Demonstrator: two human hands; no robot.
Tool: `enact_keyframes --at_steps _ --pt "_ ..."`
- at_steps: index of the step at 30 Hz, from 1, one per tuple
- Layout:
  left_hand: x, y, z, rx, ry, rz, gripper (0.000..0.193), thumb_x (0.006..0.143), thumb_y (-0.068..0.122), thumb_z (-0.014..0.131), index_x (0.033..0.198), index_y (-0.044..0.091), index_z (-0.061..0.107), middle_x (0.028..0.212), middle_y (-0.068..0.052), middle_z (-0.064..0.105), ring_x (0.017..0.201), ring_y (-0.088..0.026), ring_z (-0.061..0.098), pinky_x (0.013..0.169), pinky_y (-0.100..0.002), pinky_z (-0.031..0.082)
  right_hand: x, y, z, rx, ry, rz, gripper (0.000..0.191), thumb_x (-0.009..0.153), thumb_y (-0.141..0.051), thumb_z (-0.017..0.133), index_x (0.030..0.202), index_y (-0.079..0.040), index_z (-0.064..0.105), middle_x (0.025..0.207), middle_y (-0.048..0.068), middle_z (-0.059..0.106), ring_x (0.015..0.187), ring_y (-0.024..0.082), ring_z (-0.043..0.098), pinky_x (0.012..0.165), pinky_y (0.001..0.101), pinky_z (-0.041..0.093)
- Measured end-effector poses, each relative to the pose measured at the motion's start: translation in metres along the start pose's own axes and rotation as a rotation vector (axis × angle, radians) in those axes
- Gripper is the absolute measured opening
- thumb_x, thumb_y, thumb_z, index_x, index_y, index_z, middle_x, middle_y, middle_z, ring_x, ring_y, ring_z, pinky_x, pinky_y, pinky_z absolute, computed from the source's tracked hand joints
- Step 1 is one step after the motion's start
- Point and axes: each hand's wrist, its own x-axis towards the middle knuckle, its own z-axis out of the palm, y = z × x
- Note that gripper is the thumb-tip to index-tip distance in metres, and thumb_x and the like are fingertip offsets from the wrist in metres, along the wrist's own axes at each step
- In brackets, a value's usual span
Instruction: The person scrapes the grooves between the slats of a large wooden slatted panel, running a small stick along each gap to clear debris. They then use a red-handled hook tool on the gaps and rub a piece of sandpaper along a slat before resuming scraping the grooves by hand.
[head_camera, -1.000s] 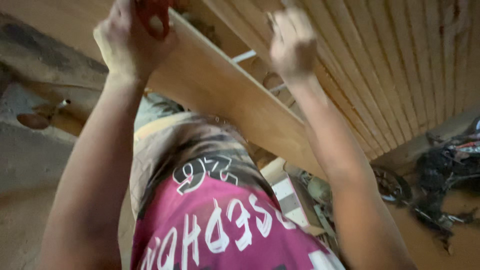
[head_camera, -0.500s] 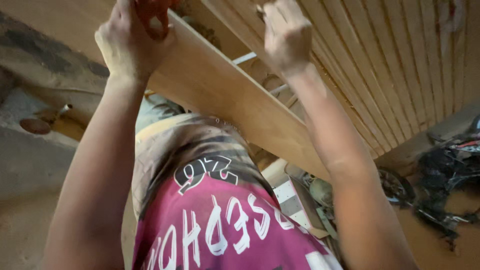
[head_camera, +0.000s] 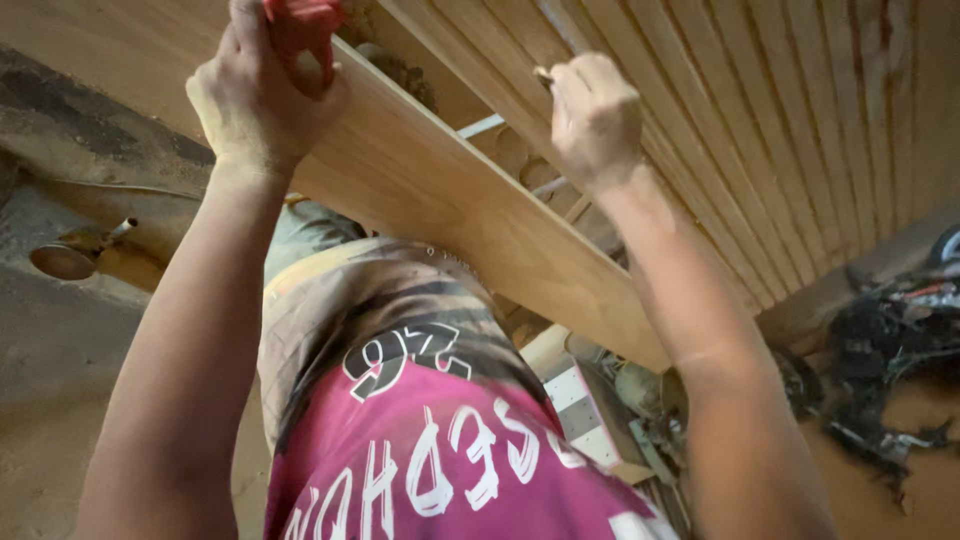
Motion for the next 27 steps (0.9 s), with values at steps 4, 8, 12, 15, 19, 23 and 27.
enact_keyframes --at_steps 4,8,12,15,19,23,27 --pt "-0.002 0.002 -0.004 -0.004 -0.058 0.004 0.062 0.078 0.029 0.086 0.127 0.014 0.051 0.099 -0.013 0.072 0.08 -0.037 0.071 0.065 -0.047 0.058 -0.008 0.008 0.006 -0.024 0.02 0.006 0.005 0.095 0.002 0.064 0.095 0.0 0.068 0.092 0.018 0.064 0.085 0.037 0.064 0.07 0.0471 0.051" --pt "-0.001 -0.001 -0.001 0.013 -0.057 0.001 0.07 0.078 0.031 0.085 0.132 0.004 0.048 0.102 -0.014 0.072 0.077 -0.037 0.07 0.063 -0.046 0.057 -0.007 0.015 0.009 0.014 0.034 -0.055 0.007 0.096 0.001 0.063 0.1 0.0 0.068 0.092 0.016 0.065 0.087 0.036 0.066 0.071 0.0449 0.054" --pt "-0.003 -0.003 0.001 0.064 -0.053 -0.022 0.077 0.079 0.036 0.088 0.136 0.001 0.048 0.103 -0.014 0.072 0.075 -0.035 0.07 0.061 -0.046 0.055 0.002 0.013 0.006 -0.022 0.014 -0.046 0.006 0.093 0.001 0.064 0.092 -0.003 0.068 0.087 0.016 0.065 0.082 0.035 0.066 0.067 0.0459 0.053" --pt "-0.004 -0.005 0.001 0.013 -0.089 0.001 0.062 0.08 0.031 0.085 0.124 0.013 0.046 0.097 -0.014 0.071 0.075 -0.036 0.071 0.065 -0.045 0.059 0.009 0.007 0.004 -0.034 0.042 -0.063 0.017 0.091 0.001 0.062 0.102 -0.004 0.073 0.092 0.015 0.066 0.082 0.035 0.064 0.068 0.0451 0.053" --pt "-0.004 -0.006 0.004 0.014 -0.074 -0.012 0.07 0.079 0.033 0.082 0.132 0.005 0.046 0.104 -0.013 0.072 0.08 -0.035 0.071 0.066 -0.045 0.058 0.012 0.006 0.002 0.005 -0.01 -0.075 0.007 0.095 0.0 0.062 0.098 -0.002 0.068 0.092 0.016 0.064 0.087 0.036 0.066 0.072 0.0451 0.054" --pt "-0.005 -0.007 0.007 0.04 -0.05 -0.011 0.068 0.077 0.032 0.082 0.13 0.005 0.047 0.1 -0.013 0.071 0.077 -0.034 0.071 0.063 -0.044 0.057 0.007 0.012 0.003 -0.009 -0.025 -0.031 0.005 0.097 -0.002 0.065 0.092 -0.003 0.067 0.091 0.016 0.065 0.084 0.036 0.066 0.069 0.0464 0.052" --pt "-0.006 -0.009 0.005 0.03 -0.092 0.014 0.064 0.079 0.03 0.08 0.129 0.005 0.047 0.103 -0.012 0.071 0.079 -0.034 0.072 0.063 -0.044 0.057 0.004 0.016 0.004 -0.002 -0.011 -0.105 0.012 0.096 0.002 0.059 0.102 -0.001 0.069 0.101 0.015 0.067 0.088 0.033 0.066 0.073 0.0431 0.055"
